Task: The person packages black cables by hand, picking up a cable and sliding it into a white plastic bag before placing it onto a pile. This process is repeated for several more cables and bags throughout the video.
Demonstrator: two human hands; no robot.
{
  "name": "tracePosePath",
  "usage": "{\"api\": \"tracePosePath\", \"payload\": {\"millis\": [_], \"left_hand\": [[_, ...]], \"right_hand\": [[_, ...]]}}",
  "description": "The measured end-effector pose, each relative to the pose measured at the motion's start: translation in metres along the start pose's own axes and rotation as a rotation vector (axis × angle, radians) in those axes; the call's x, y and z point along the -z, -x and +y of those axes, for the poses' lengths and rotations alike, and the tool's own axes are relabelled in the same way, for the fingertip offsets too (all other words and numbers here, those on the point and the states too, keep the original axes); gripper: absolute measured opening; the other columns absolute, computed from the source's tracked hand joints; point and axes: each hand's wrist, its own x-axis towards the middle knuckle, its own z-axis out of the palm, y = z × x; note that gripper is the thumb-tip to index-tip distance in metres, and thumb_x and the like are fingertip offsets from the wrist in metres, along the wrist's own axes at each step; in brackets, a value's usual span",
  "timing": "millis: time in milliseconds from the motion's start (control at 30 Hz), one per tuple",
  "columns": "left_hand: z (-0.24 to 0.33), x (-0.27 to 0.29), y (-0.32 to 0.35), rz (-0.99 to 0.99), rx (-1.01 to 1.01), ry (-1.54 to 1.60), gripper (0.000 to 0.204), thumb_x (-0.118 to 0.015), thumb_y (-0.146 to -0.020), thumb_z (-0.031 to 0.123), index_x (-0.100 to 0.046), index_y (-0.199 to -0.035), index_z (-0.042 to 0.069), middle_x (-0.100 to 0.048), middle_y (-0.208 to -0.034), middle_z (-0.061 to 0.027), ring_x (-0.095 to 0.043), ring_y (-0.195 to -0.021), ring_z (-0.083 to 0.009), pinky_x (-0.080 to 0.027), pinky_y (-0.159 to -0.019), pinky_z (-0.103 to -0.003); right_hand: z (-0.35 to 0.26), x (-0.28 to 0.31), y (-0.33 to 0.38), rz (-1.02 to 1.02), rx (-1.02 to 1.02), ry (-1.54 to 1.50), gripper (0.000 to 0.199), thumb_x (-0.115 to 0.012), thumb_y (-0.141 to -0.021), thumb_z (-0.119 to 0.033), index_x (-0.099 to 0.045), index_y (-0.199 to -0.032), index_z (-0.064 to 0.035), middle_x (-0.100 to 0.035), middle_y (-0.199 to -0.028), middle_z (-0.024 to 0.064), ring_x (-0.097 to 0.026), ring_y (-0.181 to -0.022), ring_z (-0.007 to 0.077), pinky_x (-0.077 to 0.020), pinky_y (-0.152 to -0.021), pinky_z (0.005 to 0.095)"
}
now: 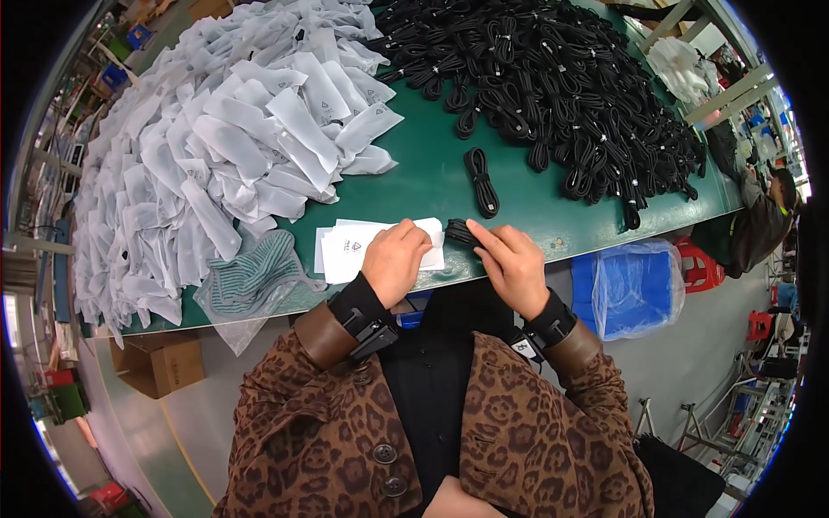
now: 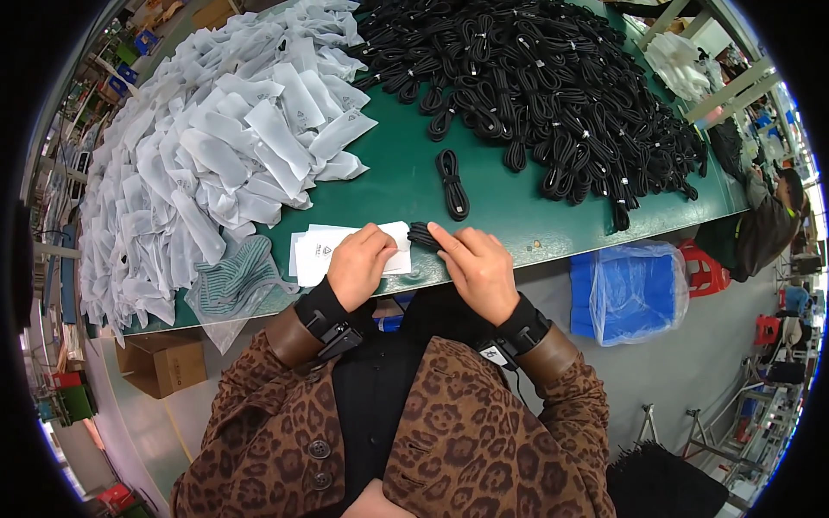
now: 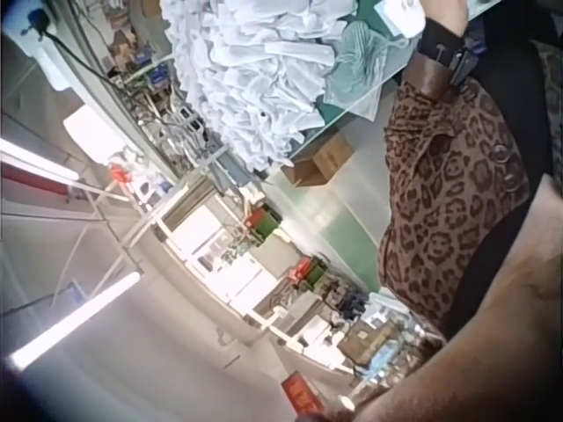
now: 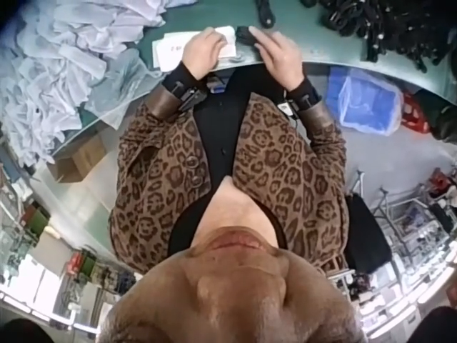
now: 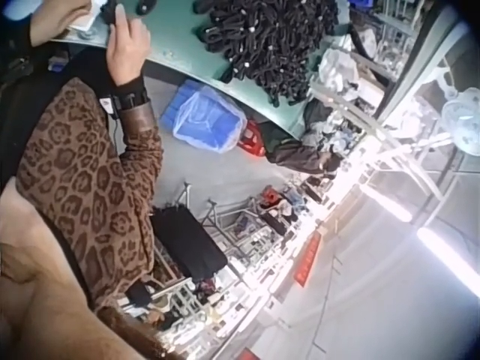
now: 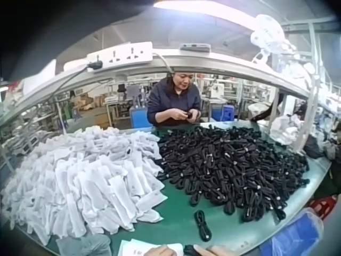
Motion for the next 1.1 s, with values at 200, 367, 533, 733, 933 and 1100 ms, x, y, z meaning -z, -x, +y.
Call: {"api": "tracePosePath", "payload": {"millis": [200,367,533,733,933,1100], "left_hand": [[0.003,0.004,-0.003,0.060,0.031,0.074,0.006,-0.066,-0.085,0.002,-0.060,-0.088,0.002,-0.057,-0.085,-0.0111,-0.060,-0.074,-0.0316,-0.048,-0.066,-0.037],[0.001,0.006,-0.006,-0.014,0.191,0.210,0.006,-0.064,-0.086,-0.001,-0.060,-0.090,0.001,-0.057,-0.084,-0.0115,-0.059,-0.071,-0.0289,-0.047,-0.064,-0.033],[0.004,0.014,-0.012,-0.047,0.267,0.347,0.005,-0.062,-0.086,-0.001,-0.059,-0.090,0.000,-0.056,-0.084,-0.0119,-0.056,-0.069,-0.0277,-0.046,-0.064,-0.032],[0.011,0.017,-0.012,0.022,-0.038,0.200,0.009,-0.059,-0.083,-0.003,-0.058,-0.091,0.000,-0.056,-0.094,-0.0154,-0.058,-0.086,-0.0358,-0.048,-0.074,-0.041],[0.020,0.020,-0.013,-0.056,-0.164,0.129,0.015,-0.065,-0.078,-0.006,-0.059,-0.089,0.000,-0.060,-0.098,-0.0129,-0.059,-0.091,-0.0341,-0.049,-0.077,-0.037],[0.023,0.039,-0.026,0.037,-0.102,0.152,0.016,-0.067,-0.077,-0.006,-0.058,-0.088,0.001,-0.061,-0.099,-0.0130,-0.059,-0.093,-0.0321,-0.049,-0.079,-0.036]], "right_hand": [[0.000,-0.001,0.001,0.004,0.076,0.029,0.052,-0.071,-0.079,-0.001,-0.065,-0.129,-0.0138,-0.056,-0.086,0.0062,-0.056,-0.076,0.0247,-0.0464,-0.067,0.0370],[0.005,-0.003,0.002,-0.016,0.114,0.082,0.052,-0.072,-0.078,0.000,-0.067,-0.127,-0.0159,-0.057,-0.089,0.0071,-0.058,-0.077,0.0255,-0.0480,-0.069,0.0367],[0.008,-0.003,-0.003,-0.070,0.153,0.119,0.052,-0.070,-0.079,0.001,-0.067,-0.128,-0.0162,-0.056,-0.089,0.0071,-0.057,-0.077,0.0250,-0.0481,-0.068,0.0365],[0.009,0.005,-0.013,-0.253,0.095,-0.163,0.043,-0.068,-0.082,-0.003,-0.065,-0.124,-0.0116,-0.057,-0.087,0.0090,-0.059,-0.076,0.0279,-0.0486,-0.067,0.0378],[0.010,-0.009,-0.009,-0.376,-0.432,-0.659,0.024,-0.066,-0.093,-0.012,-0.063,-0.115,-0.0060,-0.063,-0.093,0.0138,-0.064,-0.087,0.0289,-0.0526,-0.076,0.0358],[0.009,-0.003,-0.023,-0.286,-0.027,-0.564,0.029,-0.069,-0.089,-0.007,-0.060,-0.117,-0.0026,-0.059,-0.106,0.0135,-0.063,-0.091,0.0257,-0.0536,-0.080,0.0363]]}}
